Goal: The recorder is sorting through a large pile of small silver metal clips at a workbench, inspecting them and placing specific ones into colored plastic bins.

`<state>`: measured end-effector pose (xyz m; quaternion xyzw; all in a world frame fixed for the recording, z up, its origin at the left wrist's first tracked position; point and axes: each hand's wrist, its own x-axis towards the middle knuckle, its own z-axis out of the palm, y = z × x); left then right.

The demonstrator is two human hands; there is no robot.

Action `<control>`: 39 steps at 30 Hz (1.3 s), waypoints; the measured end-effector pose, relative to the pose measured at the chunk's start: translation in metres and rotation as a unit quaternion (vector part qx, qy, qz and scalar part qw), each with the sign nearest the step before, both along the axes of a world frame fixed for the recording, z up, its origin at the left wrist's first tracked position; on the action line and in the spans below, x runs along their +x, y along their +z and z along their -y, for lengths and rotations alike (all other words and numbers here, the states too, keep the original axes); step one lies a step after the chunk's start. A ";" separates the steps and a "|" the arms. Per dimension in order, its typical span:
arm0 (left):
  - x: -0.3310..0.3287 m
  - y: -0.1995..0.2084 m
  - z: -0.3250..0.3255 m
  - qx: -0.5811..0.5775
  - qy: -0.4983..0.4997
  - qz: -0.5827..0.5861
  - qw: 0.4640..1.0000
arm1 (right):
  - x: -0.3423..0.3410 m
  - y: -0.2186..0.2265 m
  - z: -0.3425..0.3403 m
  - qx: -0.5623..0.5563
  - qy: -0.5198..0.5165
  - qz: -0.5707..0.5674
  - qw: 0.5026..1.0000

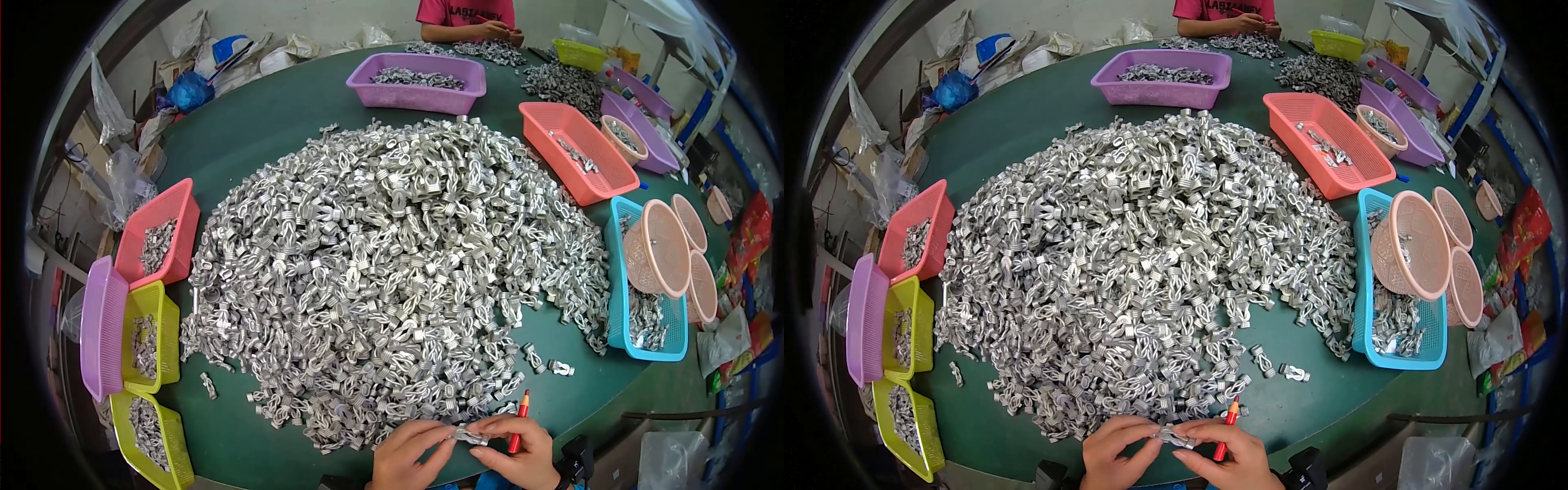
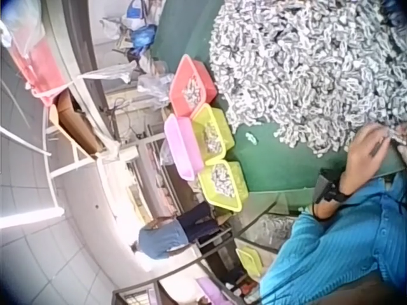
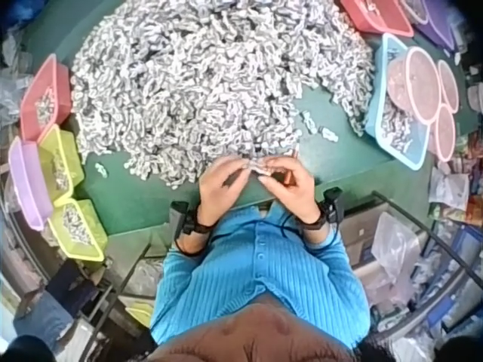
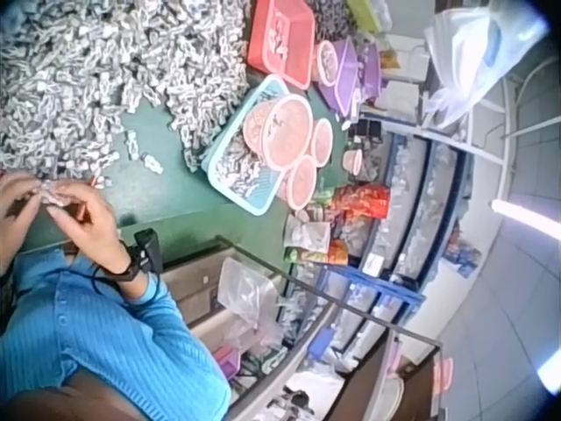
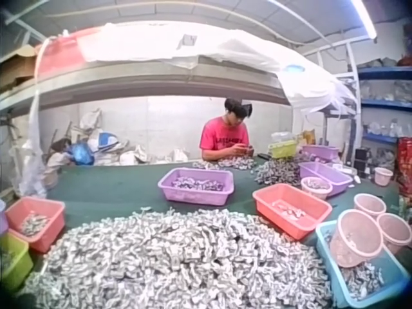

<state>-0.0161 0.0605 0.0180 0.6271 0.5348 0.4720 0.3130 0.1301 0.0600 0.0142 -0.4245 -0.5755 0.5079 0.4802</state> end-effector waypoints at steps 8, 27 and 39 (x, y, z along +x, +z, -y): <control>0.001 0.004 0.005 -0.154 -0.043 0.166 0.973 | -0.001 -0.008 0.006 -0.101 -0.042 -0.147 0.983; -0.035 0.013 0.011 -0.359 -0.069 0.551 0.750 | -0.008 -0.013 -0.036 0.051 -0.091 0.094 0.990; 0.006 0.005 0.004 -0.184 -0.042 0.245 0.951 | -0.003 0.009 -0.013 -0.146 -0.052 -0.203 0.967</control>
